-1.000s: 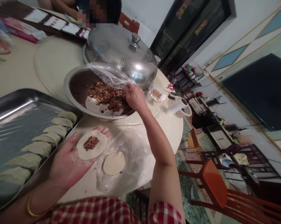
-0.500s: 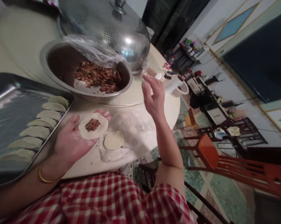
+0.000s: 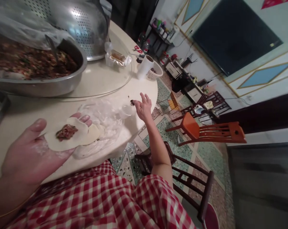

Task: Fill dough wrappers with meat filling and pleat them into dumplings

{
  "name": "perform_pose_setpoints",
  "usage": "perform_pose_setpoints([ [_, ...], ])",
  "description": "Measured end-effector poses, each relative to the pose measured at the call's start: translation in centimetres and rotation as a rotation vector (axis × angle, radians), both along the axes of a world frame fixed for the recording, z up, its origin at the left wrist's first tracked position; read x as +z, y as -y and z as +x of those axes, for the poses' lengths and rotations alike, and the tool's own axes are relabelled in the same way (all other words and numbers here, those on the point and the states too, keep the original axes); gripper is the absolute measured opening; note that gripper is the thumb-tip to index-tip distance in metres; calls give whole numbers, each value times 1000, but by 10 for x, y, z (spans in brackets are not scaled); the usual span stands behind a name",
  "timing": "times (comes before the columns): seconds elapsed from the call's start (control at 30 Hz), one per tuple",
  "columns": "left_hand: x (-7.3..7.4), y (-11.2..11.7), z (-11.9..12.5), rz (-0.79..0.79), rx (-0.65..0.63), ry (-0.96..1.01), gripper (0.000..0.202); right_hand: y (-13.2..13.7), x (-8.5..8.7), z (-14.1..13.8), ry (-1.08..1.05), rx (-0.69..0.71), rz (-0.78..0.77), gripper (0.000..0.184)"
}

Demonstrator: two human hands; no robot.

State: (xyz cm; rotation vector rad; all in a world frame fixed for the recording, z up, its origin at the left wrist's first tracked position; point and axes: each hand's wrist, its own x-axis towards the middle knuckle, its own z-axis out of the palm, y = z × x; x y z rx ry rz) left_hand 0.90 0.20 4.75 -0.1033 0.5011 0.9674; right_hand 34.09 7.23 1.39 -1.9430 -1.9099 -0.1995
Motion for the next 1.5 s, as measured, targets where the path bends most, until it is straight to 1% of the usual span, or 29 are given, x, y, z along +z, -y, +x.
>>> perform_pose_setpoints([
  [0.1,6,3,3,8,63,-135,56,9,-2,-8,13,64,-45,53],
  [0.13,7,3,4,-5,63,-158,55,13,-3,-10,32,97,-50,51],
  [0.23,10,5,8,-11,65,-199,54,22,-8,-16,90,174,-98,46],
  [0.37,13,8,14,-54,57,-197,53,21,-16,-16,99,209,-170,50],
  [0.43,13,10,14,-68,54,-204,53,20,-15,-14,65,208,-109,53],
  [0.53,12,12,12,-84,39,-206,56,29,-3,-15,-45,199,138,59],
  [0.6,12,13,10,-67,22,-175,58,42,7,-26,-135,240,269,61],
  [0.67,12,14,8,-31,20,-151,60,56,14,-45,-201,333,311,61],
  [0.73,13,15,7,-11,33,-144,60,68,17,-70,-199,479,298,62],
  [0.77,13,16,6,-12,40,-141,61,71,17,-83,-170,538,272,63],
  [0.8,13,17,6,-17,43,-137,61,73,16,-95,-117,580,216,59],
  [0.87,14,20,5,-27,38,-125,59,74,15,-117,-2,601,74,52],
  [0.93,14,22,3,-20,46,-108,54,72,16,-131,84,611,-18,55],
  [0.97,14,23,2,-11,56,-98,51,71,16,-135,109,622,-35,57],
  [1.07,14,25,-2,-5,93,-93,47,71,17,-137,134,654,-17,64],
  [1.13,15,25,-5,-8,98,-97,49,74,16,-134,136,663,-7,66],
  [1.23,18,25,-8,10,99,-79,54,80,15,-129,127,663,-30,66],
  [1.37,22,24,-9,60,76,-38,52,84,15,-131,120,635,-23,69],
  [1.43,24,24,-9,61,90,-43,53,85,12,-134,126,627,-21,69],
  [1.5,26,23,-9,55,124,-54,54,88,8,-136,131,654,-36,68],
])
